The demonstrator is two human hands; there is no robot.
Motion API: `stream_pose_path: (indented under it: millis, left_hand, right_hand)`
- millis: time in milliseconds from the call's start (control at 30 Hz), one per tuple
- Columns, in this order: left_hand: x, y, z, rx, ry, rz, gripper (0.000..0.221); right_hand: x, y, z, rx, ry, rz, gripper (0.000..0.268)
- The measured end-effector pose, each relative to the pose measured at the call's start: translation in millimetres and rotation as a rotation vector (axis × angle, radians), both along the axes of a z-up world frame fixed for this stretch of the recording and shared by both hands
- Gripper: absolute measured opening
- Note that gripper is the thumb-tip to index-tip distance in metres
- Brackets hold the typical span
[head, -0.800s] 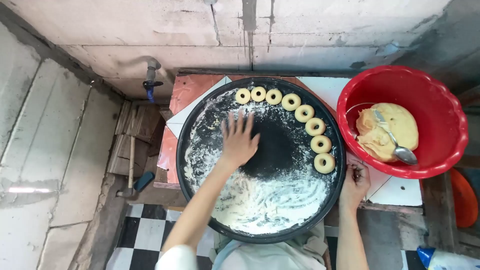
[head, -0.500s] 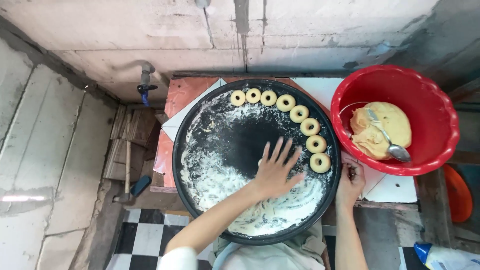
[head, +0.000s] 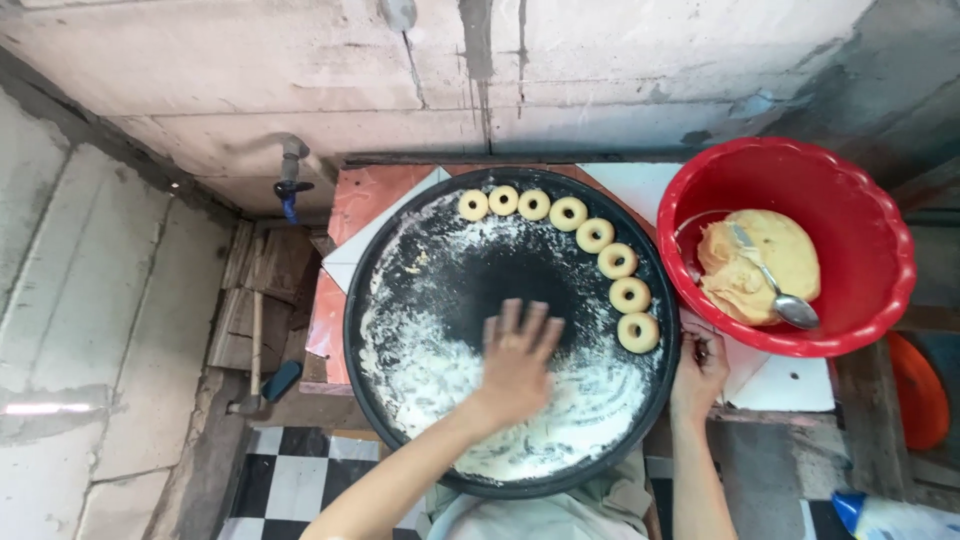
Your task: A person is manually shaping dough into donut rings and arranging them on a floured tray in a bakery production area.
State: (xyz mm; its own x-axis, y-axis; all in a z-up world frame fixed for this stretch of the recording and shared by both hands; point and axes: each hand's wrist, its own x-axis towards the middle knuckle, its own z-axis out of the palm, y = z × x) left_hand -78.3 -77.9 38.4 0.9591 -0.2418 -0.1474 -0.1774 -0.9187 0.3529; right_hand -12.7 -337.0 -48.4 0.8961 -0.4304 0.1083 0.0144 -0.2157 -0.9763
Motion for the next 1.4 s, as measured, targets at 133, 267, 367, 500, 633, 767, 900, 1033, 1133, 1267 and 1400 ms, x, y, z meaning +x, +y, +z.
stream_pose_path:
  millis: [133, 267, 367, 500, 633, 767, 900, 1033, 1133, 1267, 1400]
  left_hand:
    - [61.6, -32.5, -63.5, -0.167, -0.577, 0.023, 0.072]
    - [96.1, 20.1, -25.5, 0.010, -0.582, 0.292, 0.085]
    - [66.6, 63.2, -23.4, 0.146, -0.367, 0.407, 0.073]
    - [7.1, 43.3, -0.9, 0.092, 0.036, 0.248, 0.074]
    - [15.9, -17.1, -43.6, -0.109, -0.143, -0.023, 0.076]
    - [96.1, -17.8, -75.9, -0.144, -0.678, 0.112, 0.079]
    - [92.3, 49.3, -7.2, 0.143, -0.194, 0.381, 0.083]
    - [27.6, 62.5, -39.7, 0.184, -0.385, 0.341, 0.065]
    - [5.9, 25.3, 0.4, 0.006, 0.157, 0.152, 0.078]
    - [40.8, -21.2, -37.1, -0.112, -0.147, 0.051, 0.069]
    - [102.6, 2.6, -38.0, 0.039, -0.306, 0.191, 0.074]
  right_hand:
    - [-5.0, 3.7, 10.5, 0.000, 0.013, -0.014, 0.011]
    - [-11.8, 3.8, 10.7, 0.004, 0.020, -0.018, 0.008]
    - [-3.0, 2.2, 7.3, -0.007, 0.012, -0.002, 0.007]
    - [-3.6, 3.5, 11.2, -0.010, 0.009, 0.001, 0.008]
    - [-3.7, 1.9, 5.9, -0.020, 0.000, -0.011, 0.010]
    - [-6.7, 3.7, 7.0, 0.004, 0.015, -0.017, 0.011]
    - [-6.2, 4.5, 6.3, -0.023, 0.020, -0.005, 0.014]
    - [-3.7, 1.7, 2.3, 0.004, 0.025, -0.005, 0.012]
    - [-3.8, 8.3, 14.1, -0.017, 0.019, 0.003, 0.013]
    - [-6.5, 6.3, 15.0, -0.008, 0.004, -0.006, 0.013]
    - [-8.8, 8.2, 15.6, 0.017, -0.005, -0.015, 0.015]
